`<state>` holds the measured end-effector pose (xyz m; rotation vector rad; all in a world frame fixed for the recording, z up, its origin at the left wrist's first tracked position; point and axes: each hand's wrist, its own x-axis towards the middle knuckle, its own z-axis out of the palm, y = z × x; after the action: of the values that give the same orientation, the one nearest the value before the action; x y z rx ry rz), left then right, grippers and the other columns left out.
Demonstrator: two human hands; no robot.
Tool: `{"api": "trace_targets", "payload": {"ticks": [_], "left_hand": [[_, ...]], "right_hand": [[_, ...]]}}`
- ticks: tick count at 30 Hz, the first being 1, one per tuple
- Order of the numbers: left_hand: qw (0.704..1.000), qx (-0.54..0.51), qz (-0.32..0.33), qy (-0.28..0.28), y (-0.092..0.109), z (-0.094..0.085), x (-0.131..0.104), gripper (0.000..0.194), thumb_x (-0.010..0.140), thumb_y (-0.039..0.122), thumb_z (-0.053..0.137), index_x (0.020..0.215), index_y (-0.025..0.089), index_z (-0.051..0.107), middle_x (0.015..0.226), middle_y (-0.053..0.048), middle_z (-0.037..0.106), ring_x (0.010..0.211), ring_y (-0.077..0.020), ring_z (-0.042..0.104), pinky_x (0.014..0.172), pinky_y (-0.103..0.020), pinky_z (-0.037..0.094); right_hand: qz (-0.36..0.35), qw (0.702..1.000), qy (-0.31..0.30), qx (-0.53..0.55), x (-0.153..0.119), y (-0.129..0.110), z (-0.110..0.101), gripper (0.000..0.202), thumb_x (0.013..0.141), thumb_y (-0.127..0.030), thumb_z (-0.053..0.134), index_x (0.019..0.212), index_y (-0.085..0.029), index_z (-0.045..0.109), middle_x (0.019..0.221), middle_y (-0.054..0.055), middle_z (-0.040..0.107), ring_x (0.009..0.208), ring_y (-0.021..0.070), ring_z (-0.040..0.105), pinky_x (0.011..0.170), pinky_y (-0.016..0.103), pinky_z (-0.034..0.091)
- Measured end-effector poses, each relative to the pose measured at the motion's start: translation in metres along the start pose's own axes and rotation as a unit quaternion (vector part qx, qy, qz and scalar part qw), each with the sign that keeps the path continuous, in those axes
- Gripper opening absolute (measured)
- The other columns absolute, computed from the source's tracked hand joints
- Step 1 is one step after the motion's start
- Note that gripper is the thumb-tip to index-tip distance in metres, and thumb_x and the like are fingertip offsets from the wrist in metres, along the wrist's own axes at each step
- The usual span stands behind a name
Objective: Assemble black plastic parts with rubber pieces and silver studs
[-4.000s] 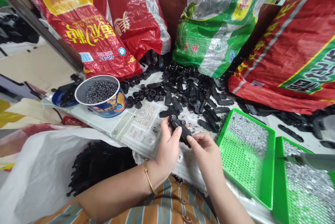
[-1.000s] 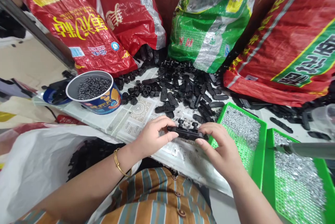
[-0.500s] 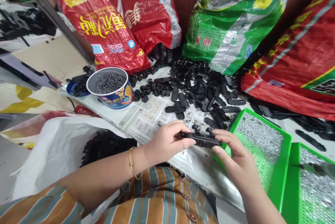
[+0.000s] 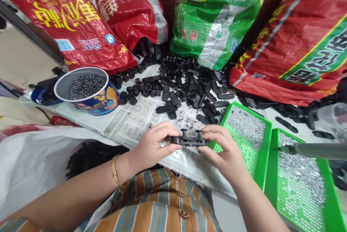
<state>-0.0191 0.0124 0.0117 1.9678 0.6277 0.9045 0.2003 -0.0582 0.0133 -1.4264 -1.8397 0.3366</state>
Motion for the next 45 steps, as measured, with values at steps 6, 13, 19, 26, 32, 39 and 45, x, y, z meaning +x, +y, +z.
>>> {"api": "trace_targets", "payload": {"ticks": [6, 13, 19, 26, 32, 39, 45], "left_hand": [[1.0, 0.018, -0.008, -0.02, -0.003, -0.002, 0.003, 0.02, 0.076, 0.021, 0.065, 0.093, 0.016, 0.06, 0.09, -0.006, 0.059, 0.086, -0.0137, 0.057, 0.075, -0.026, 0.047], [0.999, -0.019, -0.039, 0.0, -0.006, 0.001, 0.0, 0.013, 0.075, 0.022, 0.066, 0.084, 0.017, 0.059, 0.086, -0.005, 0.057, 0.08, -0.0132, 0.057, 0.068, -0.024, 0.047], [0.994, -0.062, -0.092, 0.012, -0.012, 0.008, -0.006, 0.015, 0.074, 0.024, 0.067, 0.085, 0.017, 0.059, 0.092, -0.006, 0.056, 0.084, -0.0137, 0.058, 0.063, -0.022, 0.048], [0.999, 0.027, -0.032, 0.003, -0.011, 0.003, -0.004, 0.017, 0.076, 0.022, 0.065, 0.091, 0.016, 0.059, 0.092, -0.007, 0.06, 0.086, -0.0146, 0.058, 0.075, -0.027, 0.048], [0.999, 0.014, -0.036, 0.005, -0.003, 0.007, 0.001, 0.01, 0.077, 0.024, 0.062, 0.082, 0.014, 0.061, 0.079, -0.005, 0.059, 0.074, -0.0131, 0.055, 0.068, -0.026, 0.046], [0.991, -0.053, -0.124, 0.0, -0.002, 0.008, -0.003, 0.012, 0.076, 0.027, 0.061, 0.077, 0.015, 0.06, 0.075, -0.002, 0.055, 0.067, -0.0112, 0.051, 0.059, -0.022, 0.041], [0.969, -0.14, -0.2, 0.021, -0.003, 0.018, -0.011, 0.019, 0.077, 0.034, 0.059, 0.076, 0.016, 0.055, 0.074, -0.001, 0.052, 0.069, -0.0119, 0.049, 0.063, -0.024, 0.04]], "right_hand": [[-0.021, 1.0, 0.008, 0.012, -0.001, 0.0, -0.001, 0.021, 0.071, -0.029, 0.07, 0.086, -0.024, 0.057, 0.089, 0.003, 0.059, 0.097, 0.0213, 0.054, 0.084, 0.041, 0.046], [0.003, 1.0, -0.02, 0.001, 0.0, -0.001, 0.0, 0.023, 0.073, -0.03, 0.068, 0.093, -0.024, 0.057, 0.102, 0.005, 0.06, 0.099, 0.0201, 0.056, 0.084, 0.039, 0.047], [0.06, 0.994, -0.031, 0.085, -0.004, -0.005, 0.002, 0.018, 0.076, -0.027, 0.066, 0.092, -0.024, 0.058, 0.092, 0.003, 0.064, 0.091, 0.0164, 0.06, 0.079, 0.032, 0.05], [0.079, 0.992, -0.021, 0.095, -0.005, -0.003, 0.002, 0.015, 0.076, -0.026, 0.066, 0.089, -0.024, 0.058, 0.093, 0.003, 0.063, 0.092, 0.0164, 0.059, 0.078, 0.031, 0.05], [0.084, 0.995, -0.028, 0.053, -0.01, 0.007, 0.002, 0.013, 0.079, -0.026, 0.062, 0.09, -0.024, 0.056, 0.1, 0.005, 0.059, 0.098, 0.018, 0.056, 0.085, 0.034, 0.045], [0.066, 0.994, -0.064, 0.054, -0.007, 0.0, 0.007, 0.011, 0.083, -0.026, 0.055, 0.093, -0.024, 0.054, 0.098, 0.005, 0.058, 0.096, 0.0196, 0.054, 0.083, 0.034, 0.043], [0.112, 0.987, -0.032, 0.107, -0.006, -0.011, 0.01, 0.006, 0.083, -0.029, 0.054, 0.084, -0.023, 0.055, 0.091, 0.005, 0.059, 0.092, 0.0205, 0.055, 0.08, 0.035, 0.043]]}}
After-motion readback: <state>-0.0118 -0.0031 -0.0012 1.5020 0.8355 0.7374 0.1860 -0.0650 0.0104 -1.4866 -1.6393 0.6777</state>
